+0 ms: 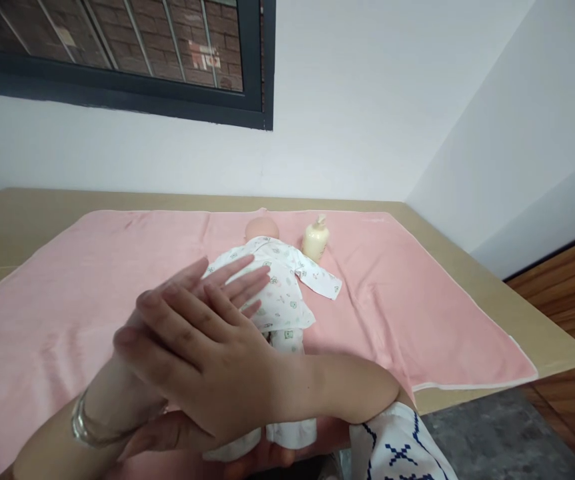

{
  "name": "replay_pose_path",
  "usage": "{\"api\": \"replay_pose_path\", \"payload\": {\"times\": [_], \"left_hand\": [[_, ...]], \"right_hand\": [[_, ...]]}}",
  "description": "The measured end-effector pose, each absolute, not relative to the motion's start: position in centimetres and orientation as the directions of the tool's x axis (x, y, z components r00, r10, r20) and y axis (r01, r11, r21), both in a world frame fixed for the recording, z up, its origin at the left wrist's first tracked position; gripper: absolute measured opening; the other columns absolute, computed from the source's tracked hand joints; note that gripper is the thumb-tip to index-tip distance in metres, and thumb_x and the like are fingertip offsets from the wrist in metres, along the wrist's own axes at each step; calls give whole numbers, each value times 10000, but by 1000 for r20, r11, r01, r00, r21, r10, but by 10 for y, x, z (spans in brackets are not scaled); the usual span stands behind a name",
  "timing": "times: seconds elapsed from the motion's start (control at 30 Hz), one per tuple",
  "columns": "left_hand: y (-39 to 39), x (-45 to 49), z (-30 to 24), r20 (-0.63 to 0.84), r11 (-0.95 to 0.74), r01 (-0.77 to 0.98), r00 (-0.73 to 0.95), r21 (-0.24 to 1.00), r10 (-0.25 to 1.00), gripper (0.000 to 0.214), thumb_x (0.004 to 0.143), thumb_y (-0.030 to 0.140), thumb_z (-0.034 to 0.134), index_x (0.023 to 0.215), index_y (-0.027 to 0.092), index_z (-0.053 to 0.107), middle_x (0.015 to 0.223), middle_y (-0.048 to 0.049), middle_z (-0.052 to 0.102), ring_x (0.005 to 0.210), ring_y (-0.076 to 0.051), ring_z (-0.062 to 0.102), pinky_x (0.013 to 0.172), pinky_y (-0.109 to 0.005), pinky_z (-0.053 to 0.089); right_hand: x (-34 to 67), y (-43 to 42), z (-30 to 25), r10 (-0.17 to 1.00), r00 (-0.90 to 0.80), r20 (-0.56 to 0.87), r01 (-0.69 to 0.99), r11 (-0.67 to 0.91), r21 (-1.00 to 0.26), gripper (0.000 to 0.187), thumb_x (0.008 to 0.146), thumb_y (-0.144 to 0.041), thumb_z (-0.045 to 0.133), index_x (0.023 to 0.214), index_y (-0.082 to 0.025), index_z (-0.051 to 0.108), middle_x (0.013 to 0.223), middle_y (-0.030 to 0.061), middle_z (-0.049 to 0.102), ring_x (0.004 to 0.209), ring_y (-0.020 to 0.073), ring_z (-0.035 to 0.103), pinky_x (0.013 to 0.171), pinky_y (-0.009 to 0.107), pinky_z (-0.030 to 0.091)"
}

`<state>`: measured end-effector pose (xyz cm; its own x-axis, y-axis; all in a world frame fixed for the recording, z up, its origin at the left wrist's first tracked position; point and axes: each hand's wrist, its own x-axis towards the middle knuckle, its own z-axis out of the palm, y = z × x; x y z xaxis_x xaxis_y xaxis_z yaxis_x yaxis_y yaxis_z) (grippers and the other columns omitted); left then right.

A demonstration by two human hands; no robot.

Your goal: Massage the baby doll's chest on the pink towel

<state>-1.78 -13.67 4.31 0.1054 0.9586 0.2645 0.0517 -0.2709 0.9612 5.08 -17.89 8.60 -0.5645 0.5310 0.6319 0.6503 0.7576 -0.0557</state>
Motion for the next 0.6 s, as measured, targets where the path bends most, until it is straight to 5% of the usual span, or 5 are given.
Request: {"api": "replay_pose_path", "payload": {"times": [0.13,0.2,0.3,0.4,0.6], "left_hand": [[-64,-18,72,112,-3,-352,289,936,951,515,983,559,338,1307,284,628,1322,-81,677,1425,-305,485,1127,-560,472],[-31,-11,70,66,34,-486,187,873,980,456,999,468,331,1251,219,619,1329,-110,666,1347,-254,570,1149,-477,456],[-3,7,44,118,-96,-404,30,910,993,267,937,317,449,1039,191,661,1261,-106,686,1276,-222,608,1158,-395,429],[7,21,12,239,-235,-228,-12,945,971,239,916,316,465,936,191,667,1115,-88,717,1130,-228,655,1071,-395,485],[22,18,-19,414,-410,78,-42,909,909,252,883,218,471,1043,208,665,1110,-80,719,1079,-242,656,1012,-420,498]], "right_hand": [[51,-171,86,756,-436,488,680,632,-371,920,1010,-568,407,1603,-126,-140,1676,208,183,1579,345,102,1274,577,198],[59,-159,87,857,-351,378,683,510,-523,856,1020,-531,419,1618,-115,-31,1596,235,353,1516,355,301,1206,581,340],[78,-132,86,956,-201,212,684,292,-669,589,1057,-406,333,1590,-173,241,1241,147,688,1134,291,662,960,503,553],[95,-103,75,955,-99,279,788,247,-565,482,1021,-204,327,1477,-140,469,1299,152,678,1172,274,641,1027,469,504],[117,-50,27,923,-133,362,864,287,-414,486,945,-99,404,1403,-132,563,1398,134,637,1316,227,570,1144,382,416]]}}
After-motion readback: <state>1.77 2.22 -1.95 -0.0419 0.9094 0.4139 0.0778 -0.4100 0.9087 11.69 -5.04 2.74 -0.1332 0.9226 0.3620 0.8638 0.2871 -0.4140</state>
